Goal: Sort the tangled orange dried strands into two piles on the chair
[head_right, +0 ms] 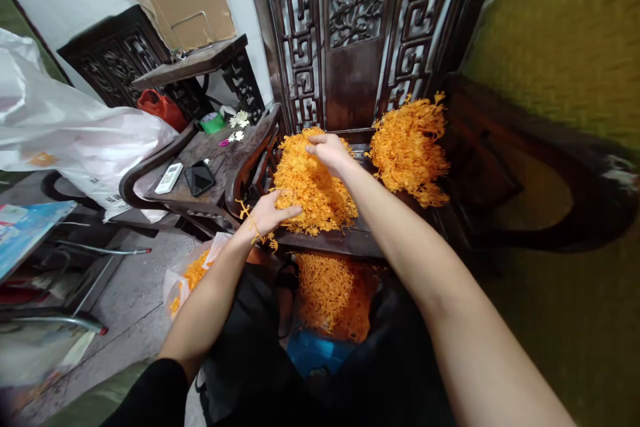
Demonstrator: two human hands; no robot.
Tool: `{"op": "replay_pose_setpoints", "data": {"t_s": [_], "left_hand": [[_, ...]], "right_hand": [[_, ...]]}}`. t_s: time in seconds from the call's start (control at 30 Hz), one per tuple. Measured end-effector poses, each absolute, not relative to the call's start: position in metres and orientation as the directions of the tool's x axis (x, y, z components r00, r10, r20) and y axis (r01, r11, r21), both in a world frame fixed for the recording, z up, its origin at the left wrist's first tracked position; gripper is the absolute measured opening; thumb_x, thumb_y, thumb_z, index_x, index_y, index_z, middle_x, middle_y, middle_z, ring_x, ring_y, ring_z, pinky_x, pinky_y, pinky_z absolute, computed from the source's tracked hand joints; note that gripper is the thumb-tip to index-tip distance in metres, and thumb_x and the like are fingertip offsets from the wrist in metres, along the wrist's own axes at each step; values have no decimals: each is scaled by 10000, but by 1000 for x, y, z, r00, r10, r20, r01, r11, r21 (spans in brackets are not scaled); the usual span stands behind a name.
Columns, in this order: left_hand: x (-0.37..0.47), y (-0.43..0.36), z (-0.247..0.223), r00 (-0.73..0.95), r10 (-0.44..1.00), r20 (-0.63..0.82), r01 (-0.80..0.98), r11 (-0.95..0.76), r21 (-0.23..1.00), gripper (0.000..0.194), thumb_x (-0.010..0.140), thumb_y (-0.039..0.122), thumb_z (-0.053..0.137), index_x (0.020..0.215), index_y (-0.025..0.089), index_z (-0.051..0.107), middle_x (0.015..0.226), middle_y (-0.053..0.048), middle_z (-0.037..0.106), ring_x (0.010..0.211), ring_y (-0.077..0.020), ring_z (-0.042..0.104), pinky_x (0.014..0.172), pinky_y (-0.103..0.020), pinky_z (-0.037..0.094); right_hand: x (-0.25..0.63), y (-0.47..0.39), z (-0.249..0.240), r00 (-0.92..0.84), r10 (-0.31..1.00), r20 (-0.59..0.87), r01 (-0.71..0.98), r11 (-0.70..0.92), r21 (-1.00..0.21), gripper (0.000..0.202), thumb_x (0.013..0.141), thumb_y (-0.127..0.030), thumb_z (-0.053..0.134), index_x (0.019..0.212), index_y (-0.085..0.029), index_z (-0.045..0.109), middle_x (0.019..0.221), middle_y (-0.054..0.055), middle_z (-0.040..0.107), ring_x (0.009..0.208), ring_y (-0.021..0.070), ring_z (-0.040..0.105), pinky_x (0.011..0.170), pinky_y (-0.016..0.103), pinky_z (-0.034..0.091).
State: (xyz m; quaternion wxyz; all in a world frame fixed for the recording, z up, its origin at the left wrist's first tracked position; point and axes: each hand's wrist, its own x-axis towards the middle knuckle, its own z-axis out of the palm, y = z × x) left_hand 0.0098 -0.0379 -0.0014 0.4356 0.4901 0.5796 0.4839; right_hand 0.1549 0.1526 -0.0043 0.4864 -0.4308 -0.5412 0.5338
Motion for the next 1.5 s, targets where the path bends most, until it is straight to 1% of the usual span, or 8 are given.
{"op": "replay_pose_setpoints", "data": {"t_s": [0.2, 0.3, 0.57, 0.77, 1.0, 1.17, 1.4, 1.5], "left_hand": [[2, -20, -1, -60, 998, 37, -250, -51, 967, 762, 647, 251, 935, 1319, 195, 579, 1353, -122, 683, 1184, -228, 674, 1085, -382, 480], [2, -11, 0, -95, 993, 63, -275, -87, 958, 828, 587, 195, 956, 1317, 214, 567, 1363, -103, 675, 1223, -215, 657, 1104, -366, 457], [6, -2, -2, -280, 960, 22, -304, -110, 946, 611, 567, 338, 970, 1044, 156, 632, 811, 15, 693, 662, -92, 604, 730, -257, 475], [1, -1, 0, -436, 899, 33, -302, -181, 936, 442, 585, 305, 929, 858, 155, 615, 693, 45, 652, 614, -73, 574, 661, -218, 439], [-17, -20, 10, -404, 904, -144, -355, -10, 935, 329, 558, 191, 867, 754, 138, 607, 672, -24, 688, 506, -66, 527, 530, -207, 356], [-2, -4, 2, -390, 912, -125, -397, -44, 917, 376, 599, 244, 909, 821, 134, 626, 728, -8, 689, 587, -77, 568, 614, -226, 415], [19, 24, -9, -424, 902, -77, -490, -157, 858, 445, 594, 278, 958, 822, 150, 598, 723, 24, 668, 632, -81, 589, 735, -251, 444], [21, 27, -11, -429, 899, -91, -508, -156, 847, 452, 571, 244, 971, 794, 156, 587, 680, 38, 654, 619, -79, 593, 729, -245, 443]], "right_hand": [[152, 111, 19, -453, 875, 172, 24, 205, -979, 354, 885, -437, 734, 1107, -162, 756, 1090, 114, 768, 932, 216, 715, 789, 350, 607], [150, 90, 21, -616, 767, 179, 146, 334, -931, 498, 791, -423, 839, 1203, -163, 734, 1025, 91, 762, 775, 177, 686, 696, 324, 587], [153, 87, 21, -409, 908, 96, -87, 66, -994, 392, 728, -303, 885, 1031, -173, 673, 764, 7, 673, 601, 137, 633, 534, 288, 584], [154, 85, 23, -615, 783, 89, 31, 137, -990, 325, 766, -463, 832, 781, -176, 680, 734, 62, 709, 670, 192, 675, 671, 382, 632], [201, 136, 9, -395, 813, 428, 372, 567, -735, 119, 732, -66, 646, 719, -182, 667, 924, 122, 697, 1118, 318, 620, 1114, 490, 402], [190, 136, -6, -362, 895, 260, 350, 389, -852, 146, 834, -145, 594, 912, -163, 717, 799, 64, 678, 779, 221, 644, 846, 396, 528], [139, 87, 8, -405, 888, 216, 258, 338, -905, 395, 949, -541, 592, 997, -157, 674, 850, 42, 692, 728, 160, 583, 701, 286, 467], [140, 83, 12, -367, 913, 177, 338, 308, -889, 282, 913, -439, 680, 911, -159, 643, 734, 16, 619, 651, 148, 511, 633, 278, 381]]}}
